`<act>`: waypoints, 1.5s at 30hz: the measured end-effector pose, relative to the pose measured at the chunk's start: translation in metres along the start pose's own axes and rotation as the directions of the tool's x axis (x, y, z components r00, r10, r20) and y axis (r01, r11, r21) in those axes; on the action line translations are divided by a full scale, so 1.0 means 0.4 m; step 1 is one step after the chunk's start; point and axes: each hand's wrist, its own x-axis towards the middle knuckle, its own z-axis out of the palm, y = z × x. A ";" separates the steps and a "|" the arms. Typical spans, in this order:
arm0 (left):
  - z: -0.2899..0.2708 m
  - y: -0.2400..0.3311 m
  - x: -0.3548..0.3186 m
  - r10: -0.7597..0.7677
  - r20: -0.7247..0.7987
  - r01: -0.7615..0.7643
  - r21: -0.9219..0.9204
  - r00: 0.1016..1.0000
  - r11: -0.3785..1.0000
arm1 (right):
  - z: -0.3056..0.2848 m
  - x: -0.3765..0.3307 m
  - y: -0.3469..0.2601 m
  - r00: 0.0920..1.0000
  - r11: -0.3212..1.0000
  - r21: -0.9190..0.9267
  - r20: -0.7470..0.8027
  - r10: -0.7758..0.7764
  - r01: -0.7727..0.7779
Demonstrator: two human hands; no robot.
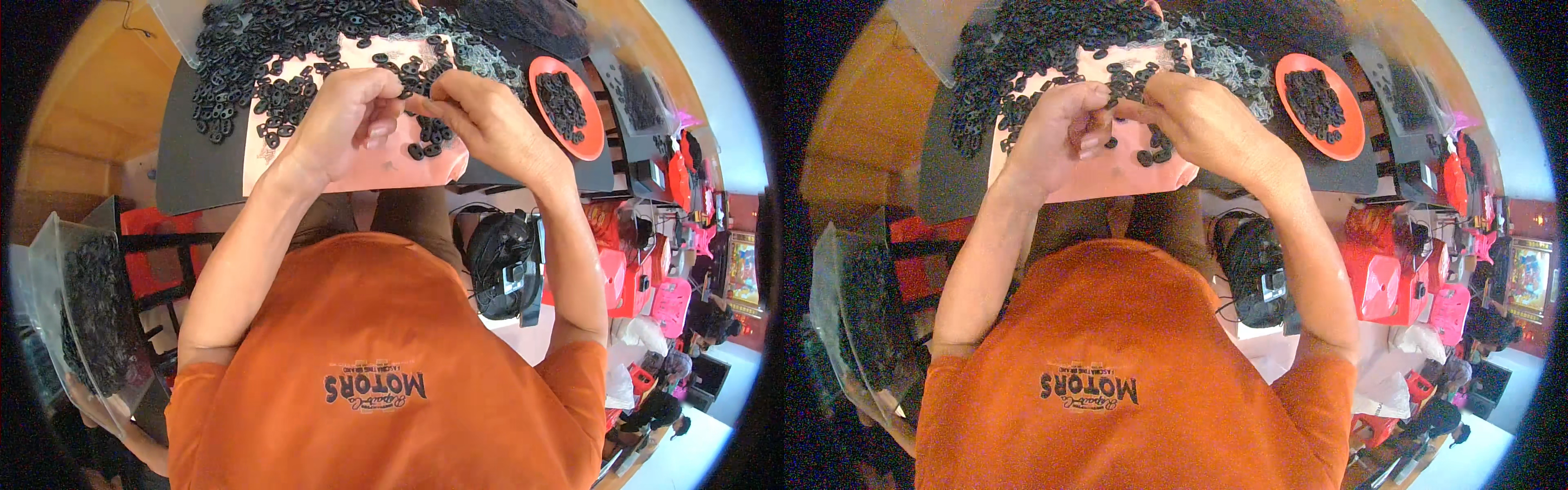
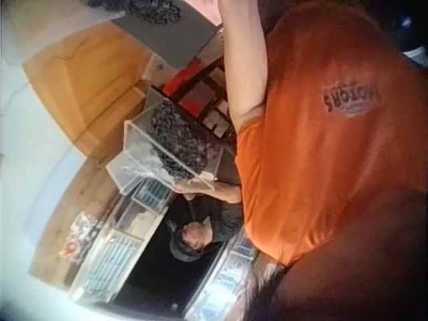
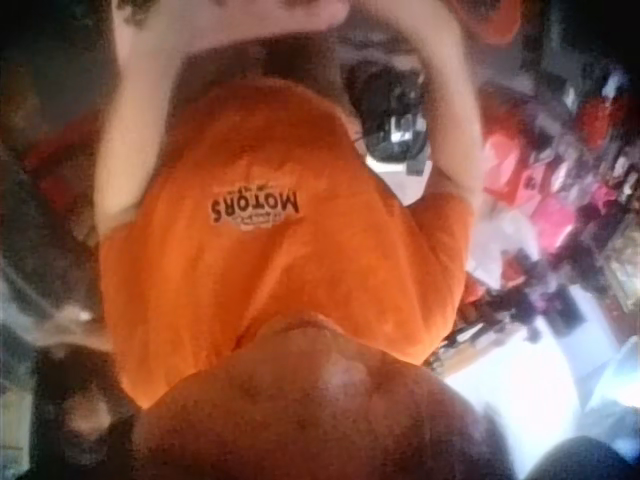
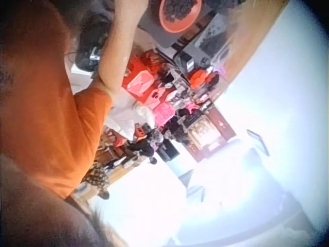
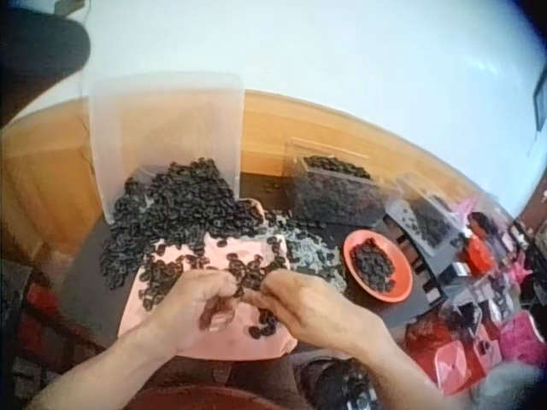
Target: The person sits at a table and repeatedly picks up small black plastic components from a pile. They insert a small metal screw into the center of each plastic piece and place the assembled unit onto a pink sheet on the table. The process is repetitive and involves handling the items one at a time.
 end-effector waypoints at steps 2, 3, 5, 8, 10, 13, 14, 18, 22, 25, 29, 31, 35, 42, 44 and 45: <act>-0.007 -0.010 0.013 0.010 -0.008 -0.010 -0.016 1.000 1.000 | -0.003 0.006 0.017 0.999 0.996 0.090 0.036 0.003 -0.006; -0.010 -0.013 0.019 0.015 -0.012 -0.015 -0.024 1.000 1.000 | 0.002 0.014 0.032 0.999 0.996 0.083 0.038 0.024 -0.027; -0.010 -0.015 0.027 0.019 -0.067 -0.020 -0.008 0.998 1.000 | 0.020 0.022 0.067 0.997 0.995 0.067 0.039 0.069 -0.071; -0.018 -0.013 0.025 0.051 -0.085 -0.046 0.062 0.995 0.997 | 0.036 0.030 0.094 0.998 0.994 0.099 -0.032 0.052 -0.048; -0.015 -0.015 0.014 0.057 -0.078 -0.048 0.113 0.995 0.992 | 0.032 0.027 0.074 0.987 0.969 0.191 0.018 0.159 -0.160; 0.002 -0.017 -0.012 0.014 -0.048 -0.006 0.152 0.999 0.988 | 0.037 0.026 0.060 0.970 0.919 0.312 0.039 0.241 -0.241; 0.006 -0.013 -0.018 -0.013 -0.019 0.016 0.153 1.000 0.988 | 0.039 0.029 0.054 0.963 0.899 0.351 0.029 0.269 -0.262; -0.005 -0.031 -0.021 -0.076 0.011 0.073 0.174 0.997 0.982 | 0.054 0.038 0.065 0.978 0.912 0.372 -0.049 0.202 -0.170; 0.004 -0.055 -0.024 -0.097 0.026 0.091 0.166 0.995 0.982 | 0.047 0.029 0.043 0.954 0.820 0.505 0.023 0.300 -0.270; -0.012 -0.089 -0.004 0.106 0.023 -0.106 0.432 0.994 0.896 | 0.041 0.026 0.026 0.902 0.733 0.571 0.028 0.432 -0.369; -0.014 -0.075 -0.004 0.045 -0.058 -0.016 0.422 0.997 0.907 | 0.052 0.010 0.046 0.930 0.857 0.418 -0.067 0.361 -0.302; -0.015 -0.071 -0.003 -0.033 -0.095 0.063 0.328 0.995 0.943 | 0.061 0.015 0.043 0.926 0.862 0.418 -0.109 0.362 -0.288; -0.010 -0.082 -0.014 0.010 -0.113 0.023 0.286 0.994 0.958 | 0.067 0.022 0.033 0.906 0.808 0.497 -0.096 0.413 -0.316; 0.003 -0.079 -0.032 -0.012 -0.067 0.027 0.221 0.998 0.975 | 0.101 0.019 0.048 0.949 0.953 0.244 -0.213 0.233 -0.179; 0.006 -0.076 -0.032 -0.012 -0.090 0.033 0.244 0.996 0.969 | 0.109 0.022 0.046 0.952 0.958 0.216 -0.197 0.233 -0.189; 0.003 -0.082 -0.030 -0.005 -0.080 0.024 0.238 0.997 0.971 | 0.106 0.025 0.041 0.951 0.947 0.232 -0.165 0.262 -0.221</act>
